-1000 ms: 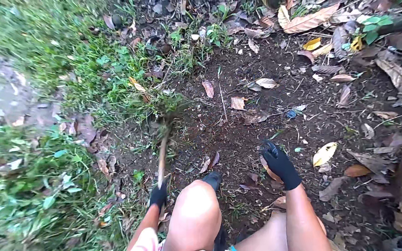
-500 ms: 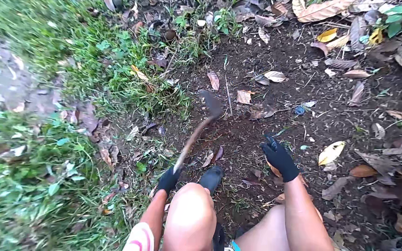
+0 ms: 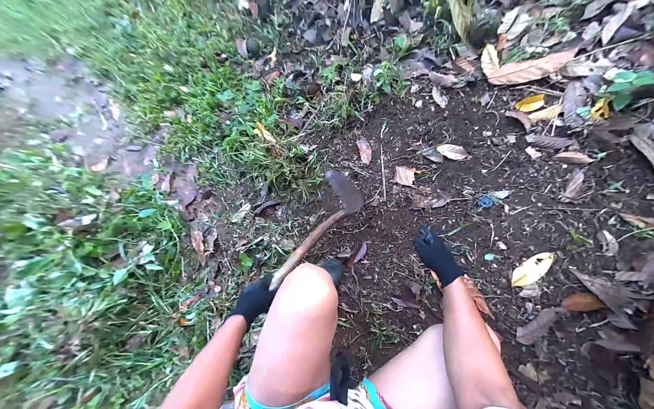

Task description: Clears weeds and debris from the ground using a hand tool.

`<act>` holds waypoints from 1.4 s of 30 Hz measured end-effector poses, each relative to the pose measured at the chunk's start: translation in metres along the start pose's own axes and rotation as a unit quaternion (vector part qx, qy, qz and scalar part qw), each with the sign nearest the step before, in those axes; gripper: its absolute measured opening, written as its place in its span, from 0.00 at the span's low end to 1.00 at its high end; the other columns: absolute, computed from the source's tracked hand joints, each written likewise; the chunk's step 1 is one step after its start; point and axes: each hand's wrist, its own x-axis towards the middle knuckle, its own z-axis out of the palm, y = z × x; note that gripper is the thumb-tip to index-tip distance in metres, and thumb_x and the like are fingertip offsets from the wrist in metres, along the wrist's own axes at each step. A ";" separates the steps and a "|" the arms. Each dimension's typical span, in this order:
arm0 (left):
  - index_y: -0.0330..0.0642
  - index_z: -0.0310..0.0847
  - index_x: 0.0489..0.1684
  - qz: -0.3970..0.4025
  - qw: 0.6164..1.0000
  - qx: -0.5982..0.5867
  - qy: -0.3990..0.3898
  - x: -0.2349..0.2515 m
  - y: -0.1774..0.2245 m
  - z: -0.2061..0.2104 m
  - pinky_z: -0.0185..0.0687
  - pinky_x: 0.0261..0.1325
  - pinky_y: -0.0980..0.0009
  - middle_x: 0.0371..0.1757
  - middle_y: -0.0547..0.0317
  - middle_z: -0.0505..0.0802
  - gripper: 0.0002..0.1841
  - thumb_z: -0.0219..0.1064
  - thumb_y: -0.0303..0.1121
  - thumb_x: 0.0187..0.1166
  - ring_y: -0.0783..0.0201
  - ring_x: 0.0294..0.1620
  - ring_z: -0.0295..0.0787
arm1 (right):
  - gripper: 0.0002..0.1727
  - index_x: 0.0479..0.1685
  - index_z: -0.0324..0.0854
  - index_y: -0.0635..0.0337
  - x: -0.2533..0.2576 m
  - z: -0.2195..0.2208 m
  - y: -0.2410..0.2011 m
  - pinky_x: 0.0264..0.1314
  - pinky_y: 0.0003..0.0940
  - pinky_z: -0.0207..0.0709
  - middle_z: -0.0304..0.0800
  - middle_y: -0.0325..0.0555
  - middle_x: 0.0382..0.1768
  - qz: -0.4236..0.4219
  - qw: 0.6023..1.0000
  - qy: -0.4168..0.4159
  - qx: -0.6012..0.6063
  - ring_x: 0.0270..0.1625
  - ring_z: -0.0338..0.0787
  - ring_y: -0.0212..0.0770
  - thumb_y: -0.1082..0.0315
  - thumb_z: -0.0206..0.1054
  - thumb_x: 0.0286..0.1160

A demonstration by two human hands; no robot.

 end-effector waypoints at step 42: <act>0.33 0.71 0.81 -0.234 0.945 -0.225 0.031 0.210 -0.159 0.061 0.77 0.68 0.34 0.65 0.27 0.87 0.35 0.46 0.57 0.92 0.33 0.64 0.86 | 0.34 0.90 0.61 0.59 -0.008 -0.019 -0.021 0.62 0.55 0.79 0.88 0.62 0.58 0.047 0.980 0.190 -0.033 0.54 0.88 0.51 0.54 0.54 0.87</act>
